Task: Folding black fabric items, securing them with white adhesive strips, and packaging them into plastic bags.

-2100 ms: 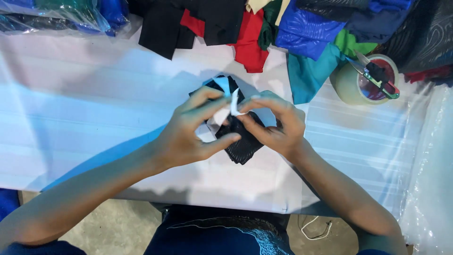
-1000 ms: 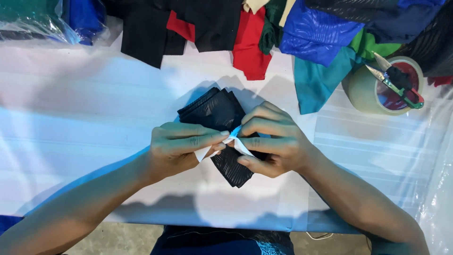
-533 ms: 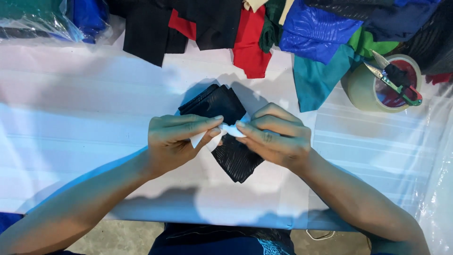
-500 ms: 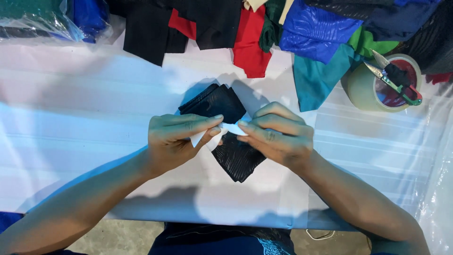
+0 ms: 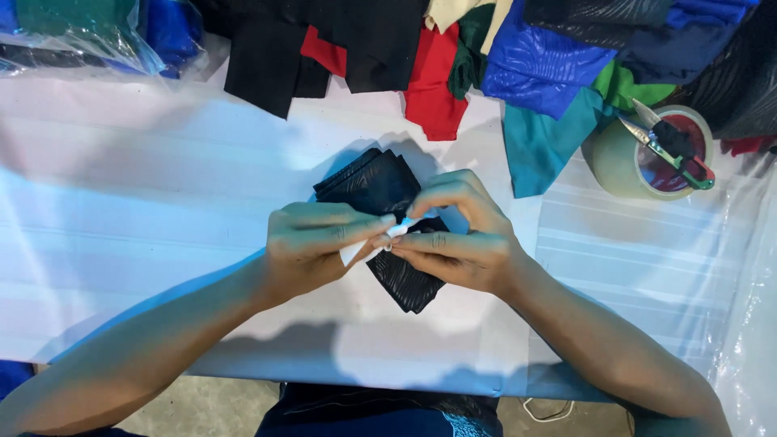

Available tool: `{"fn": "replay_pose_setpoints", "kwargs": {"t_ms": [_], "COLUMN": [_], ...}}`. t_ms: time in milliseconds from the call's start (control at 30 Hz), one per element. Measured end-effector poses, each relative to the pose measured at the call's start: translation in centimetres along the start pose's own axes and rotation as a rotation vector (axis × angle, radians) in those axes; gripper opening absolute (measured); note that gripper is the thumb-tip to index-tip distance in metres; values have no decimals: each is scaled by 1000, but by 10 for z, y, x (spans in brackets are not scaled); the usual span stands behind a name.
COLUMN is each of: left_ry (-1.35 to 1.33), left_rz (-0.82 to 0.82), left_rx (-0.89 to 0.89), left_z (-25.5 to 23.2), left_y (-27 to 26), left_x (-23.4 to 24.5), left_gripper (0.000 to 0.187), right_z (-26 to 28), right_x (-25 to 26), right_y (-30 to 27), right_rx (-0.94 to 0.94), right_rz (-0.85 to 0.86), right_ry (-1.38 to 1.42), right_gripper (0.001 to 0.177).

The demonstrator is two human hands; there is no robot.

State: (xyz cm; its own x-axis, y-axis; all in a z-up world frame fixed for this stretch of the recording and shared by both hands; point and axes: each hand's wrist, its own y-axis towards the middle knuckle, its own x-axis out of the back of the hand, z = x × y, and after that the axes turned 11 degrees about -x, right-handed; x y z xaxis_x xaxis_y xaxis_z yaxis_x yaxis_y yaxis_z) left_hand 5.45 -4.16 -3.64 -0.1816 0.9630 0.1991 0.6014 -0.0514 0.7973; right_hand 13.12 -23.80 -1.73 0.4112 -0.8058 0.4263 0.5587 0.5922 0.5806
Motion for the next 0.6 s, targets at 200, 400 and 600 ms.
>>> {"fn": "replay_pose_setpoints", "kwargs": {"t_ms": [200,400,600], "left_ry": [57,93,27], "left_rz": [119,160,185], "left_rx": [-337,-152,-188], "left_z": [-3,-12,-8], "left_y": [5,11,14], "left_x": [8,12,16], "left_gripper": [16,13,21], "right_z": [-2,3,5], "right_x": [-1,1,0], "right_y": [-8,6,6], "right_rx": [-81,67,47], "right_rz": [27,54,126], "right_ry": [-4,-283,-146], "right_gripper": [13,22,23]}}
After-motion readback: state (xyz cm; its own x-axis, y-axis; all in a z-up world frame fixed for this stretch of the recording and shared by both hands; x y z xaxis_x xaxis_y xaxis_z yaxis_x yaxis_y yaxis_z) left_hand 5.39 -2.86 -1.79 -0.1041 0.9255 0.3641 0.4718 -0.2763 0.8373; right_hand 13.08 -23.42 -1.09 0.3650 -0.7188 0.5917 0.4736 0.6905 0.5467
